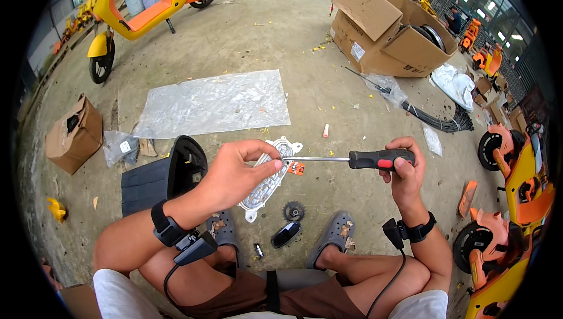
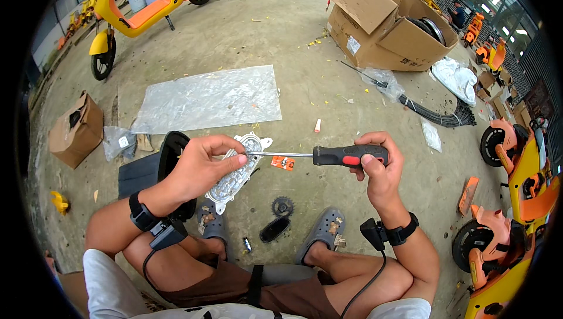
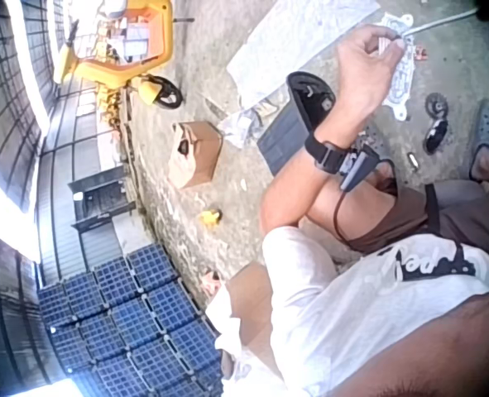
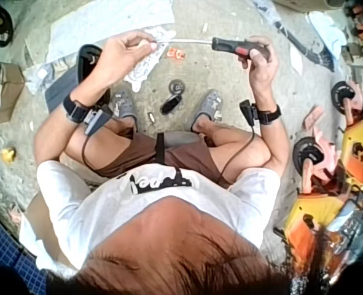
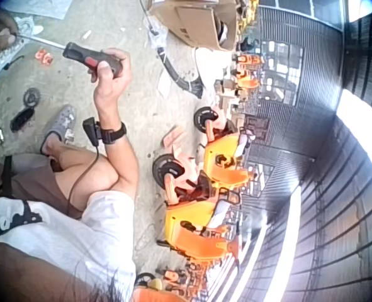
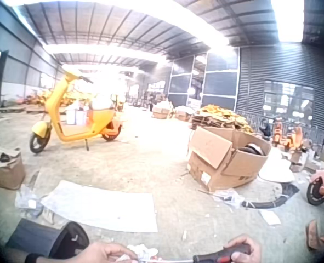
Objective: The person disassembles an electronic component of a scooter by removing screws with a screwdriver and prying apart the plastic housing by hand.
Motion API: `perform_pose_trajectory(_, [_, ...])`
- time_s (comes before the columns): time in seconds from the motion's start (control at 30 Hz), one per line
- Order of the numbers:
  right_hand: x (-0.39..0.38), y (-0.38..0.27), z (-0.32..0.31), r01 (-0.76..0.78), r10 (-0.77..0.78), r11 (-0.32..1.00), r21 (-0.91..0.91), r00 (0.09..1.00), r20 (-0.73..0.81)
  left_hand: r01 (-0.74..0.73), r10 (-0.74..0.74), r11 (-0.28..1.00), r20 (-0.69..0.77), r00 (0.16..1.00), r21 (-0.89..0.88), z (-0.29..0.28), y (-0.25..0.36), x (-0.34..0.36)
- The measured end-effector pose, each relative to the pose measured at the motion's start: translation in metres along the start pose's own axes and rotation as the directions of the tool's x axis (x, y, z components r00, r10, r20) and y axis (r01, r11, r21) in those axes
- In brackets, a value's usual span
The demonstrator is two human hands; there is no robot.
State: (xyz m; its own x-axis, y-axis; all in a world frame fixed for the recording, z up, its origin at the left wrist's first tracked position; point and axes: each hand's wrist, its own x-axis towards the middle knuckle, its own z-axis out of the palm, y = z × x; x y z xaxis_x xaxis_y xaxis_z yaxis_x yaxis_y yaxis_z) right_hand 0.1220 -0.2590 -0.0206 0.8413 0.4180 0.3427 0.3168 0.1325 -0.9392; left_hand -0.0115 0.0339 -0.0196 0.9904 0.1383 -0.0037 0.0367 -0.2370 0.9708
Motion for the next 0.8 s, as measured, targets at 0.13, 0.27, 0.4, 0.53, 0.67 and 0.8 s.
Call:
perform_pose_trajectory(0.13, [-0.0011,0.0001,0.0029,0.006,-0.006,1.000,-0.014,1.000,-0.022,0.013,-0.013,1.000,0.011,1.000,0.028,0.0005,0.0020,0.0003])
perform_pose_trajectory(0.27, [-0.0015,0.0011,0.0005,-0.008,0.008,1.000,-0.009,1.000,-0.017,0.057,-0.057,0.998,0.024,0.998,0.026,0.0007,0.0082,-0.0006])
perform_pose_trajectory(0.4, [-0.0019,0.0008,0.0036,-0.010,0.010,1.000,-0.002,1.000,-0.009,0.085,-0.085,0.996,0.025,0.996,0.010,-0.0011,0.0067,-0.0016])
perform_pose_trajectory(0.53, [-0.0019,0.0034,0.0036,-0.030,0.030,1.000,-0.001,0.999,-0.013,0.113,-0.113,0.994,0.024,0.993,0.011,-0.0002,0.0073,-0.0014])
perform_pose_trajectory(0.67, [-0.0022,0.0033,0.0026,-0.016,0.016,1.000,-0.019,1.000,-0.002,0.062,-0.062,0.998,0.018,0.998,0.017,0.0000,0.0035,-0.0006])
perform_pose_trajectory(0.8, [-0.0026,0.0025,0.0035,-0.030,0.030,0.999,-0.021,0.999,-0.012,0.054,-0.054,0.998,0.014,0.998,0.040,-0.0002,0.0045,-0.0008])
